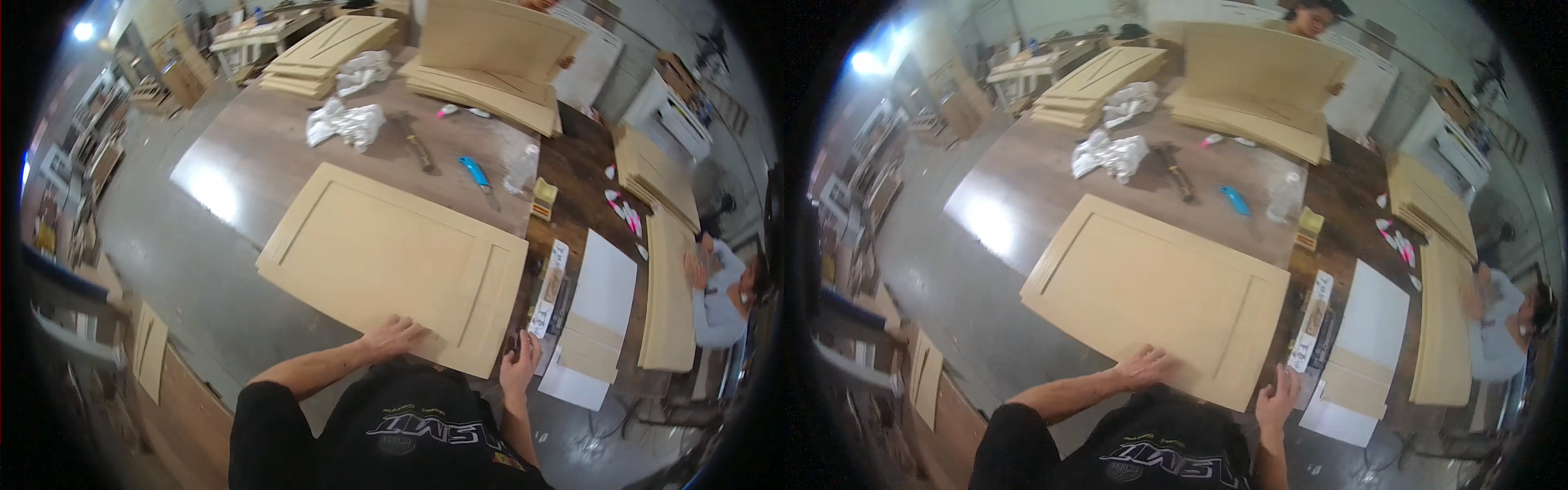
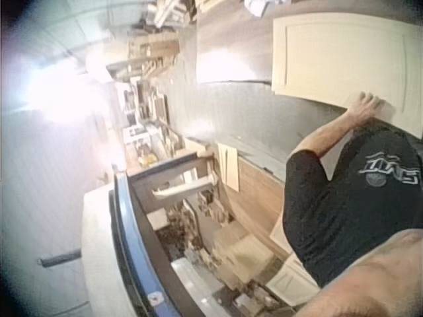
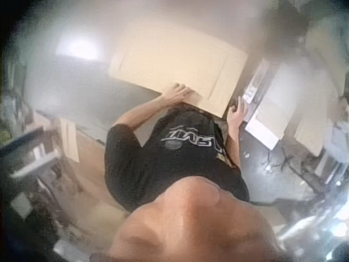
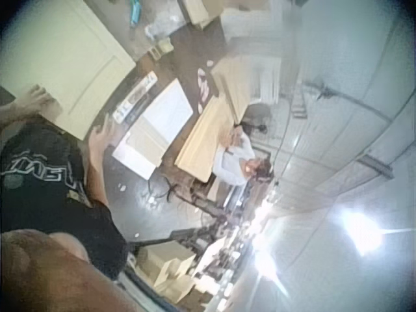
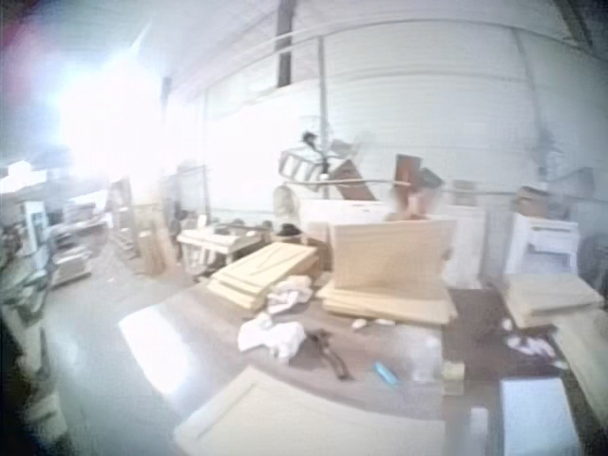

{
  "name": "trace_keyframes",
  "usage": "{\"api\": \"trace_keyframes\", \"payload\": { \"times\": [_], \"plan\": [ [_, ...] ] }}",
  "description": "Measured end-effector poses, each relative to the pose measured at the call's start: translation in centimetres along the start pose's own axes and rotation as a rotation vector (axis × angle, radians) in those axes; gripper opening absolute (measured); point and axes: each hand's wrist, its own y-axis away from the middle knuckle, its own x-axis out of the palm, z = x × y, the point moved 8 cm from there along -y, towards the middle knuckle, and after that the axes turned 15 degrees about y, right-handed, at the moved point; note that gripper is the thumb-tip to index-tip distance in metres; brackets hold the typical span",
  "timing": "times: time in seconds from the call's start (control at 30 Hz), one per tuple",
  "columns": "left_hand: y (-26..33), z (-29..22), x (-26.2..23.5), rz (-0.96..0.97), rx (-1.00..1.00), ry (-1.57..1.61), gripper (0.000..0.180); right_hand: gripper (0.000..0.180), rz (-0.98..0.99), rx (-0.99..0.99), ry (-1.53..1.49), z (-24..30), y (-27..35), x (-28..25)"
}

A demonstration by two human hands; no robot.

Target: The person aligns a wooden strip onto a cabinet door panel, uses a handheld applicator tool to press it down, and trims the excess material with a utility knife. They also apply liquid from a plastic bottle to the panel and wipe the surface with a white cloth.

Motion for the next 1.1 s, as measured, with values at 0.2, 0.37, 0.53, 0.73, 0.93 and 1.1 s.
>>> {"api": "trace_keyframes", "payload": {
  "times": [0.2, 0.37, 0.53, 0.73, 0.93, 1.1],
  "plan": [
    [2.1, -2.8, -12.9, -0.09, 0.218, 0.086, 0.051, 0.089, 0.198, -0.168, 0.031, -0.6, -2.5, 1.9],
    [0.3, -2.1, -29.0, -0.414, 0.239, -0.016, 0.053, 0.063, -0.011, -0.029, -0.751, 7.9, -9.8, -3.6],
    [0.8, 4.9, -32.2, -1.389, -0.024, 0.052, 0.067, 0.065, -0.142, 0.135, -0.784, 1.6, -14.6, 0.1],
    [0.1, 18.6, -4.5, -1.193, -0.865, 1.644, 0.075, 0.059, -0.202, 0.094, -0.852, 7.9, -13.5, -1.3],
    [-1.0, 18.8, 4.1, -1.221, -0.772, 2.539, 0.079, 0.052, -0.318, 0.239, -0.89, 16.5, -11.6, -7.0],
    [6.9, 15.4, -2.3, -1.556, -0.491, 2.478, 0.072, 0.055, -0.009, 0.404, -0.933, 6.1, -10.7, -5.3]
  ]
}}
